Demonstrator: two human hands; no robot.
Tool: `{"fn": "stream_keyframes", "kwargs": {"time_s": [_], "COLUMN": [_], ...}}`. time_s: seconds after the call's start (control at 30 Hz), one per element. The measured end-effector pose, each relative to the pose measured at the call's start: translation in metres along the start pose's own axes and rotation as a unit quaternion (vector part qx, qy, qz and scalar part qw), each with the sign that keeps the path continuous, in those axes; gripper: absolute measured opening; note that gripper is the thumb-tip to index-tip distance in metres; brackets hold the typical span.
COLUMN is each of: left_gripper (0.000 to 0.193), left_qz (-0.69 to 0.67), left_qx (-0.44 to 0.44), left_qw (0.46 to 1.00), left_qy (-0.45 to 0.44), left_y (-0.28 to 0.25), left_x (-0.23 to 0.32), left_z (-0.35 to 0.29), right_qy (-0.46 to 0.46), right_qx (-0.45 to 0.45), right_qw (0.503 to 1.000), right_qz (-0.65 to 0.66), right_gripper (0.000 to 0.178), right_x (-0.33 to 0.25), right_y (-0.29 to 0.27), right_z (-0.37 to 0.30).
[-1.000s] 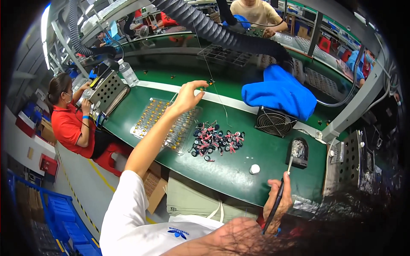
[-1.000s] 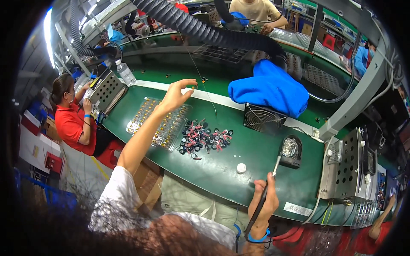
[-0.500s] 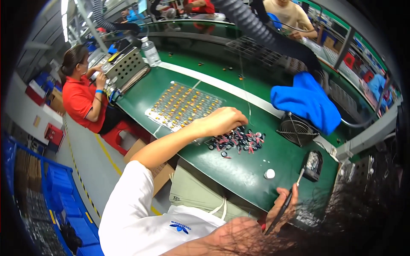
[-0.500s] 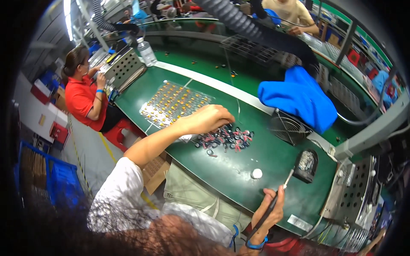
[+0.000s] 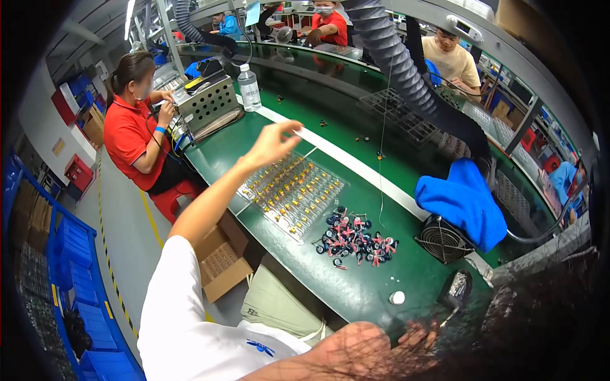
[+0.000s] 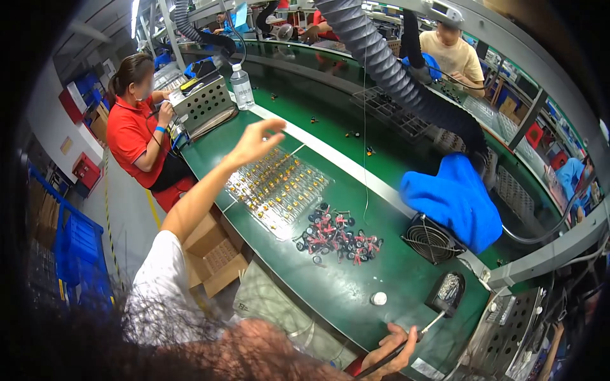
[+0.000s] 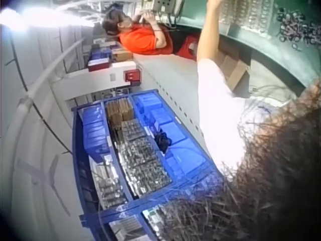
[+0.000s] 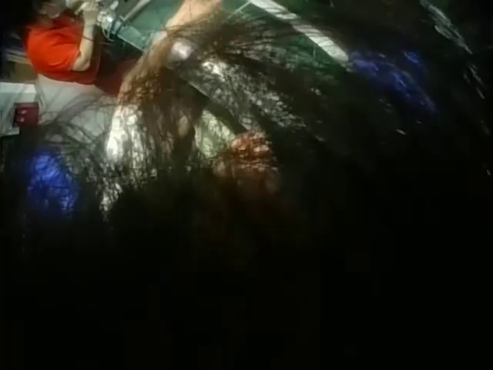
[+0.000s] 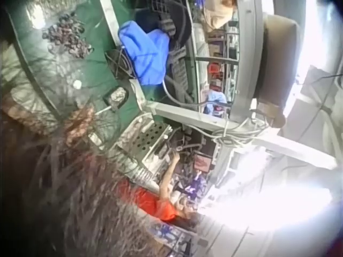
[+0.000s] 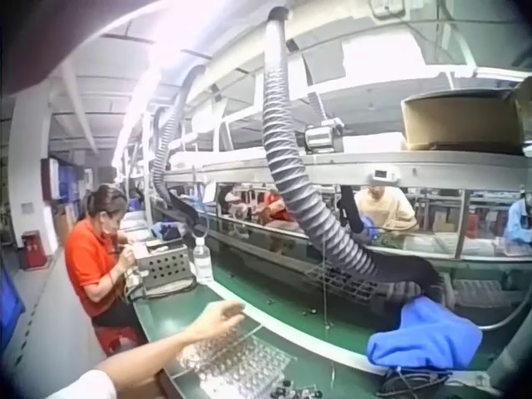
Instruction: The person assembles electronic components by picking up parts from the table and soldering wires onto them with a soldering iron.
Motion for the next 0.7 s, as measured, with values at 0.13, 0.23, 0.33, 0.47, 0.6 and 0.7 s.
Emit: {"fn": "stream_keyframes", "kwargs": {"time_s": [0.13, 0.23, 0.33, 0.47, 0.6, 0.7], "left_gripper": [0.072, 0.079, 0.082, 0.086, 0.092, 0.099], "left_qz": [0.109, 0.114, 0.113, 0.162, 0.145, 0.210], "left_qx": [0.131, 0.156, 0.225, 0.254, 0.292, 0.321], "left_qw": [0.985, 0.976, 0.966, 0.951, 0.940, 0.917], "left_qy": [-0.003, -0.103, -0.065, -0.077, -0.101, -0.107], "left_y": [-0.037, -0.056, -0.071, -0.079, -0.087, -0.102], "left_x": [-0.105, -0.148, -0.166, -0.170, -0.176, -0.197], "left_z": [0.026, 0.043, 0.065, 0.091, 0.101, 0.114], "right_qy": [0.042, 0.065, 0.092, 0.140, 0.197, 0.230], "right_qx": [-0.014, -0.023, -0.039, -0.060, -0.063, -0.077], "right_qw": [0.999, 0.997, 0.993, 0.985, 0.973, 0.963], "right_qz": [0.022, 0.040, 0.063, 0.087, 0.103, 0.118], "right_gripper": [0.048, 0.047, 0.046, 0.045, 0.044, 0.043], "right_x": [0.023, 0.037, 0.054, 0.077, 0.102, 0.121], "right_y": [0.005, 0.012, 0.025, 0.039, 0.046, 0.053], "right_z": [0.003, 0.012, 0.021, 0.029, 0.030, 0.037]}}
Point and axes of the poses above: each hand's wrist, its own z-axis towards the middle knuckle, its own y-axis out of the palm, x = y × z, the point moved 6 cm from there along z, towards the middle knuckle, and after that the axes turned 1 degree about -x, right-handed, at the moved point
